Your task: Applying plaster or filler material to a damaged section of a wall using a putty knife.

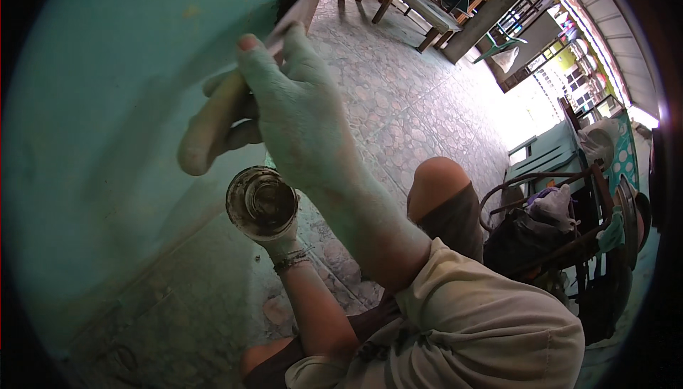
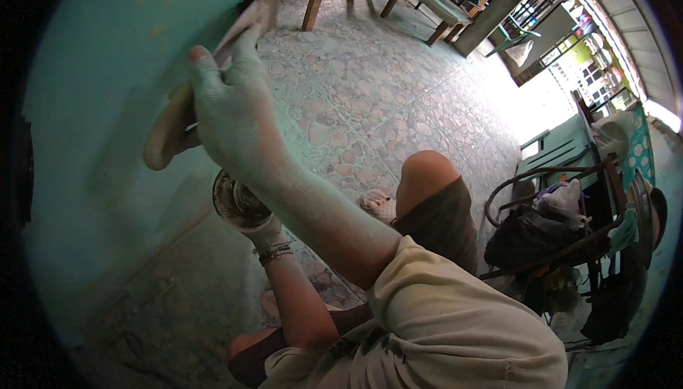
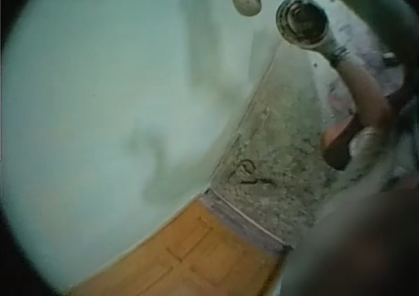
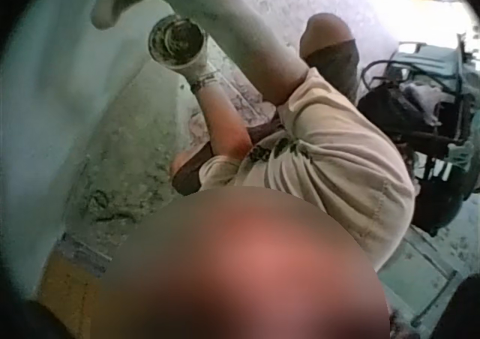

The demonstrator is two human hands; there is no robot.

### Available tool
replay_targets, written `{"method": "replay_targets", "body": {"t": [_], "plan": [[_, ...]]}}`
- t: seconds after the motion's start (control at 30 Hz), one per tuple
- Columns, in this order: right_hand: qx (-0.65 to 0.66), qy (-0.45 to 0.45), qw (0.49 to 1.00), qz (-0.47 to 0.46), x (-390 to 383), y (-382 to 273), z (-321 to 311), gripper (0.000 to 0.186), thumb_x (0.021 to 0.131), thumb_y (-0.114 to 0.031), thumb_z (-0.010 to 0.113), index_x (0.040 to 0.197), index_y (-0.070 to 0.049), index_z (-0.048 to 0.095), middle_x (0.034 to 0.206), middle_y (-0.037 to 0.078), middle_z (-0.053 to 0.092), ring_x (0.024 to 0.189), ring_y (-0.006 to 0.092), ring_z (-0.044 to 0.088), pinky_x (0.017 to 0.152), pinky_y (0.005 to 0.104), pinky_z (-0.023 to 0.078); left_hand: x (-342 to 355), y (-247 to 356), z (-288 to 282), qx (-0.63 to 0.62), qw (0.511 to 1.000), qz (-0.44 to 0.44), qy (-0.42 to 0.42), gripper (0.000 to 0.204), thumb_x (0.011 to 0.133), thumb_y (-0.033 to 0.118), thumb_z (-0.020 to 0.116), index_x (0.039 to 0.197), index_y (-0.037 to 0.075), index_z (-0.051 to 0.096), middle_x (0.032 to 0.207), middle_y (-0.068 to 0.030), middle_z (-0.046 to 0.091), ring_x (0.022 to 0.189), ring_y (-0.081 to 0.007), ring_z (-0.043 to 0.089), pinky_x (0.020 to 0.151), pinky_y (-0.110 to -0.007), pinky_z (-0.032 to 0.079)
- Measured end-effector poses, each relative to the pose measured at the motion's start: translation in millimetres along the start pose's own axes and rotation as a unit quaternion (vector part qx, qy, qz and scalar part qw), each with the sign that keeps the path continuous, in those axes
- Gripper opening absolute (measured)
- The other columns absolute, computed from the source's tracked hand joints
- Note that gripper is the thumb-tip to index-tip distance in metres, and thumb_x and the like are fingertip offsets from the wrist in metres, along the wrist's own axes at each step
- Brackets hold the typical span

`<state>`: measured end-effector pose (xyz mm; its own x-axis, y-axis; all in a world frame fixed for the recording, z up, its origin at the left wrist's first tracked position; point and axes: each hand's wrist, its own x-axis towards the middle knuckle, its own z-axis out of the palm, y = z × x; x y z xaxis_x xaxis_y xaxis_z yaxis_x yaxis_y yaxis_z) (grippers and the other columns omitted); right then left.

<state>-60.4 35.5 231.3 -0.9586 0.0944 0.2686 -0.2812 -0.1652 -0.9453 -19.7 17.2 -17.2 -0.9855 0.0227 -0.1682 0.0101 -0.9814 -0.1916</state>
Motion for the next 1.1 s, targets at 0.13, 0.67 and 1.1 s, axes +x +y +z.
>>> {"method": "replay_targets", "body": {"t": [0.13, 0.67, 1.1], "plan": [[-0.071, 0.033, 0.996, -0.052, 13.0, 16.4, 11.2, 0.052, 0.102, -0.023, 0.042, 0.122, 0.021, 0.021, 0.084, 0.025, 0.062, 0.062, 0.0292, 0.068, 0.050, 0.0347, 0.061, 1.1, -5.0, -1.9, 0.573, 0.759, 0.302, -0.062, 0.052, 0.096, 0.047, 0.046, 0.131, 0.009, 0.051, 0.129, -0.0105, 0.056, 0.116, -0.0271, 0.055, 0.101, -0.046, 0.046], [-0.015, 0.129, 0.990, -0.056, 1.0, 28.8, 94.4, 0.080, 0.095, -0.012, 0.052, 0.140, 0.015, -0.009, 0.067, 0.028, 0.060, 0.062, 0.0440, 0.062, 0.060, 0.0470, 0.048, -2.2, -5.7, -8.4, 0.639, 0.701, 0.316, -0.008, 0.054, 0.095, 0.045, 0.048, 0.135, 0.009, 0.046, 0.133, -0.0093, 0.053, 0.119, -0.0283, 0.052, 0.106, -0.045, 0.041], [0.113, 0.032, 0.993, 0.013, -15.1, -5.3, -53.4, 0.045, 0.101, -0.023, 0.043, 0.137, 0.002, 0.036, 0.075, 0.016, 0.064, 0.053, 0.0203, 0.062, 0.043, 0.0288, 0.048, -11.3, 13.9, -15.6, 0.067, 0.998, -0.002, 0.011, 0.062, 0.091, 0.054, 0.052, 0.131, 0.007, 0.051, 0.131, -0.0182, 0.052, 0.112, -0.0355, 0.055, 0.083, -0.050, 0.050]]}}
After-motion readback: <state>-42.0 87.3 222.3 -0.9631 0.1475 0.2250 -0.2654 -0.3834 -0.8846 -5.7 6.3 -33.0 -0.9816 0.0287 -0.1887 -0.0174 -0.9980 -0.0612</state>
